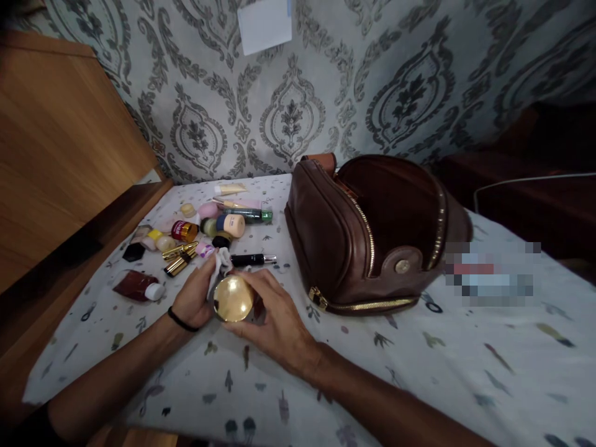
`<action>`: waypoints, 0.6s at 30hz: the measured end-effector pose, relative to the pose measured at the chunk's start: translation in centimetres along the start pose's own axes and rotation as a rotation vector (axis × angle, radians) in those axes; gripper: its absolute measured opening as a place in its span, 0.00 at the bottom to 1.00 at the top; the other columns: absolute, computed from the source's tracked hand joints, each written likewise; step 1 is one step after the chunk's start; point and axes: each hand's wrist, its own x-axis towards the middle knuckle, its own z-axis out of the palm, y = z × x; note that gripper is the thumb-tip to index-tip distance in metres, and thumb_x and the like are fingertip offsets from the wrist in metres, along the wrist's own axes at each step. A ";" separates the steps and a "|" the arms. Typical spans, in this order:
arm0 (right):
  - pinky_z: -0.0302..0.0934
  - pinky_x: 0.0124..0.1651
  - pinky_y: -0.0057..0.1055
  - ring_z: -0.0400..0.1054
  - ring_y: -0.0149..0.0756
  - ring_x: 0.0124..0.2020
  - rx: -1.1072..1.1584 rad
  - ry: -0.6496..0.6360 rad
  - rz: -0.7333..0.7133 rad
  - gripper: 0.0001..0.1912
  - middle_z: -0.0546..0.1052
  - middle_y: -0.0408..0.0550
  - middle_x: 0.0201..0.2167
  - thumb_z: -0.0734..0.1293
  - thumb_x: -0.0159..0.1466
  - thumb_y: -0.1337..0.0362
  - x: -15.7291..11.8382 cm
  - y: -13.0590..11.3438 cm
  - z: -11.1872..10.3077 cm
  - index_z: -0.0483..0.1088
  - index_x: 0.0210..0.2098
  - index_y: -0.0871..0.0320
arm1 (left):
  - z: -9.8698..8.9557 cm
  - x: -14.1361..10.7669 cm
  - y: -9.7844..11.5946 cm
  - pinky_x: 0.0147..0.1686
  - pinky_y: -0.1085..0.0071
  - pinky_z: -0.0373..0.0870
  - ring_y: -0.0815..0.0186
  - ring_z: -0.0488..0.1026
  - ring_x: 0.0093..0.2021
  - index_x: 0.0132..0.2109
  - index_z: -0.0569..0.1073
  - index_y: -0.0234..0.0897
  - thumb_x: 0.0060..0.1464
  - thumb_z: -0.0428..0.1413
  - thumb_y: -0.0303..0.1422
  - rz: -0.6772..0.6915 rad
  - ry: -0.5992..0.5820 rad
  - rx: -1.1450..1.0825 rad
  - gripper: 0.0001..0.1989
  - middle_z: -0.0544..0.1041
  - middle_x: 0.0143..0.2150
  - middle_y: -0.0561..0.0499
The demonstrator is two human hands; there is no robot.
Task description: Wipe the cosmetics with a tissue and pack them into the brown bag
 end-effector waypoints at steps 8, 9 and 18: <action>0.69 0.42 0.34 0.70 0.42 0.44 0.011 0.248 0.064 0.25 0.72 0.50 0.44 0.74 0.57 0.53 0.5 0.7 -0.6 0.70 0.52 0.53 | -0.1 -1.1 -0.4 0.39 0.70 0.75 0.62 0.78 0.42 0.44 0.75 0.40 0.48 0.66 0.47 -0.109 -0.305 0.002 0.21 0.81 0.38 0.52; 0.69 0.42 0.35 0.70 0.42 0.44 -0.016 0.252 0.057 0.26 0.72 0.50 0.44 0.75 0.57 0.53 0.5 0.7 -0.7 0.70 0.52 0.53 | -0.2 -1.1 -0.5 0.38 0.71 0.76 0.62 0.79 0.42 0.44 0.75 0.40 0.47 0.66 0.48 -0.111 -0.337 0.012 0.23 0.81 0.38 0.52; 0.64 0.57 0.44 0.68 0.48 0.53 -0.079 0.096 -0.018 0.38 0.73 0.53 0.51 0.77 0.52 0.49 0.4 0.4 -0.7 0.66 0.58 0.52 | -0.6 -1.3 -0.7 0.10 0.78 0.59 0.73 0.66 0.13 0.40 0.77 0.35 0.46 0.58 0.62 -0.399 -0.420 0.103 0.32 0.77 0.24 0.51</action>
